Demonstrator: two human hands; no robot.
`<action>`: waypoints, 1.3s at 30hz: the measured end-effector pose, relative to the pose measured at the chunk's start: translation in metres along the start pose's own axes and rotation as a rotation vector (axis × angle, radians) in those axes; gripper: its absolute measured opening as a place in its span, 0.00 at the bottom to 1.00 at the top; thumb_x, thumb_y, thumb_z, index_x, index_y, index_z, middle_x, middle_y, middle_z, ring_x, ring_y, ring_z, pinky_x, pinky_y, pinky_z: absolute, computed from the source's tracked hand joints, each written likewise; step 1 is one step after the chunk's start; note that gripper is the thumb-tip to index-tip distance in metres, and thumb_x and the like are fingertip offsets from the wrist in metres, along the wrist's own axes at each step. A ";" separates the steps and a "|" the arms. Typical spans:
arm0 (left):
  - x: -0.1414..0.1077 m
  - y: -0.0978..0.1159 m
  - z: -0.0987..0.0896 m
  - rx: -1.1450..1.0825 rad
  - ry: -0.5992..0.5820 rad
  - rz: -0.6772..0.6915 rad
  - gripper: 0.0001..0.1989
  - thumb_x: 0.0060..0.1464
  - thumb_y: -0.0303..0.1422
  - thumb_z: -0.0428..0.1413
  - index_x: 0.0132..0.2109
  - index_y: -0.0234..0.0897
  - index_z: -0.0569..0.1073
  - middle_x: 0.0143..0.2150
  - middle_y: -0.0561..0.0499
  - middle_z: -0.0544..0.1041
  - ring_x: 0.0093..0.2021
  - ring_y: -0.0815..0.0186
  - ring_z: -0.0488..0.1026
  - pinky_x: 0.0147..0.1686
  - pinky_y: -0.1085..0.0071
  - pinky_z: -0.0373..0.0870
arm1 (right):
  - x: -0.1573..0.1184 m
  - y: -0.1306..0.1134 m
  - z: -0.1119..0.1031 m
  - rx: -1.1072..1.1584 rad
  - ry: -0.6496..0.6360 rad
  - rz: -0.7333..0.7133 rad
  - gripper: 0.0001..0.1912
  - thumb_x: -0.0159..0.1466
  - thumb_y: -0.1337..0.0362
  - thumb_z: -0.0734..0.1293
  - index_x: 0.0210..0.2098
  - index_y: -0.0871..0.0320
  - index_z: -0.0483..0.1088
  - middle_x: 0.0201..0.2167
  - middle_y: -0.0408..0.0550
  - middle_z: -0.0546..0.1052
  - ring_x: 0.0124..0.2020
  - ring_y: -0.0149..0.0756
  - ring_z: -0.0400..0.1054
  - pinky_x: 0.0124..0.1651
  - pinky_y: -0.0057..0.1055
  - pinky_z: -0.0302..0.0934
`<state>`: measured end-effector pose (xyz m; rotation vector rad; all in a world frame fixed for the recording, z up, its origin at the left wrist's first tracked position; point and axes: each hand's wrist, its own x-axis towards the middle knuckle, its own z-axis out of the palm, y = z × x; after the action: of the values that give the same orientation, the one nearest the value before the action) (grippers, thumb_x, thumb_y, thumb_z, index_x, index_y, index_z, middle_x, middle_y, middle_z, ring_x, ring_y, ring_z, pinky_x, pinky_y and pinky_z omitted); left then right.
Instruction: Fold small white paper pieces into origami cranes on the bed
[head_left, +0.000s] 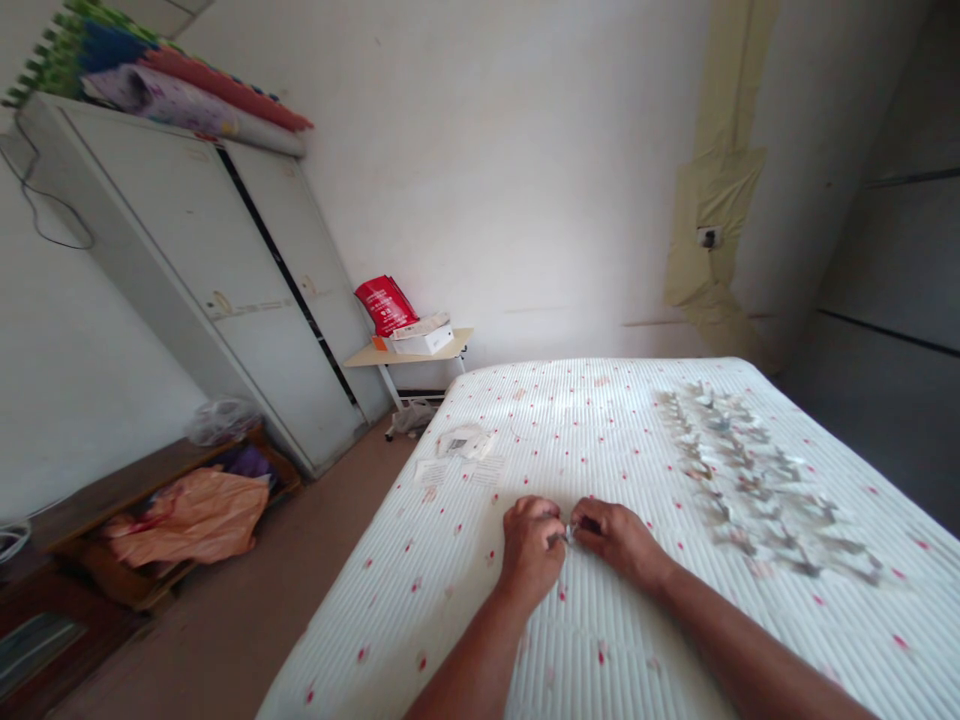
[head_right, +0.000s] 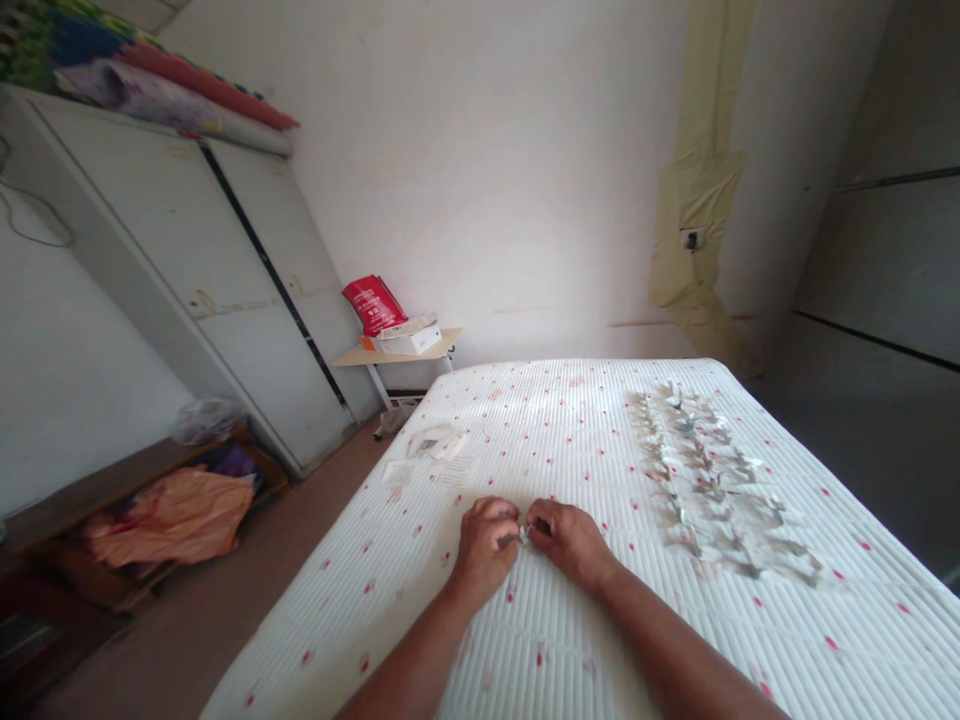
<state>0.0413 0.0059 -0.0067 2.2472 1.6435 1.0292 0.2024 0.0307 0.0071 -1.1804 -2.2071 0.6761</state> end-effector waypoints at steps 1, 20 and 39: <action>0.000 0.000 0.000 -0.001 0.002 0.002 0.09 0.39 0.20 0.53 0.24 0.40 0.73 0.34 0.55 0.72 0.41 0.66 0.64 0.42 0.66 0.57 | 0.000 0.000 0.000 -0.013 0.015 0.017 0.05 0.55 0.69 0.59 0.28 0.58 0.66 0.23 0.40 0.70 0.24 0.28 0.62 0.28 0.23 0.52; -0.001 0.007 -0.003 -0.010 0.006 0.034 0.09 0.42 0.23 0.53 0.27 0.41 0.75 0.37 0.52 0.72 0.44 0.63 0.63 0.45 0.64 0.57 | -0.004 -0.008 -0.007 -0.206 0.019 -0.097 0.03 0.52 0.70 0.62 0.25 0.58 0.67 0.28 0.45 0.68 0.33 0.33 0.61 0.33 0.27 0.53; 0.013 -0.003 -0.002 -0.113 -0.097 -0.052 0.16 0.41 0.23 0.53 0.37 0.46 0.76 0.40 0.55 0.74 0.45 0.64 0.65 0.48 0.64 0.57 | -0.005 0.009 -0.019 0.069 -0.006 -0.062 0.06 0.48 0.75 0.61 0.24 0.58 0.63 0.29 0.43 0.66 0.33 0.32 0.62 0.34 0.27 0.55</action>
<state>0.0400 0.0183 -0.0007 2.1363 1.5556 0.9599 0.2222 0.0339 0.0139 -1.0732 -2.1978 0.7250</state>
